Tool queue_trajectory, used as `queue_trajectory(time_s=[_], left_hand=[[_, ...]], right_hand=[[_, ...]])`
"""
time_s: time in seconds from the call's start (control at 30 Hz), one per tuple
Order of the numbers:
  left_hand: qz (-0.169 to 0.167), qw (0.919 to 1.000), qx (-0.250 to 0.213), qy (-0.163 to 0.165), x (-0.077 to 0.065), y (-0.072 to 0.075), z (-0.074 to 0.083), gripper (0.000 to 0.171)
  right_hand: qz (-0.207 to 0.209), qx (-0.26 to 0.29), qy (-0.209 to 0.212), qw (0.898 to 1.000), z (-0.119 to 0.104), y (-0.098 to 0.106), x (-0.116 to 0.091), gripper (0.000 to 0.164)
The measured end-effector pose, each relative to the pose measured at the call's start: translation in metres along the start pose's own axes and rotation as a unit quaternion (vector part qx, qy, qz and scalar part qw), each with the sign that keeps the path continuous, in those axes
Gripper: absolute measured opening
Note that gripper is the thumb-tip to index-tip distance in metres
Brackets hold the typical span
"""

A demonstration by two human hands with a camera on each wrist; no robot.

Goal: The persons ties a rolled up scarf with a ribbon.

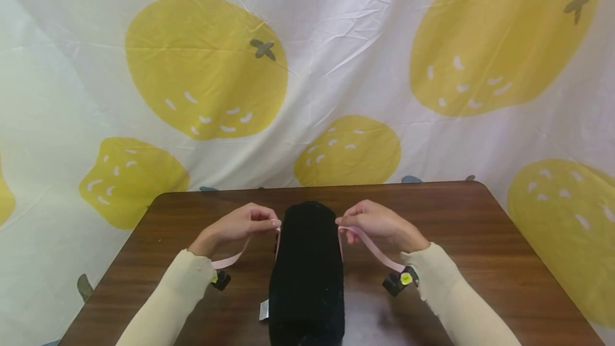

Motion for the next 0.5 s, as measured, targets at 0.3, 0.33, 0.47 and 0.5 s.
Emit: queue_trajectory(time_s=[0.3, 0.33, 0.47, 0.5], left_hand=[[0.039, 0.9990, -0.020, 0.004, 0.008, -0.004, 0.005, 0.024], [0.041, 0.9990, -0.016, 0.003, 0.009, -0.004, 0.006, 0.025], [0.049, 0.9988, -0.002, 0.000, 0.012, -0.006, 0.009, 0.030], [0.052, 0.9986, 0.004, -0.001, 0.012, -0.007, 0.010, 0.030]], right_hand=[[-0.004, 0.003, 0.026, 1.000, -0.011, -0.008, 0.006, 0.035], [-0.006, 0.002, 0.029, 1.000, -0.011, -0.009, 0.007, 0.036], [-0.008, 0.014, 0.033, 0.999, -0.012, -0.012, 0.009, 0.032], [-0.008, 0.019, 0.035, 0.999, -0.012, -0.013, 0.010, 0.031]])
Point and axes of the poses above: each hand's wrist, its own x-axis towards the middle knuckle, its own y-axis out of the back of the hand, z = x × y, the point moved 7 cm from there along x, towards the middle knuckle, and after that the axes turned 6 degrees about x, right-handed, at the moved point
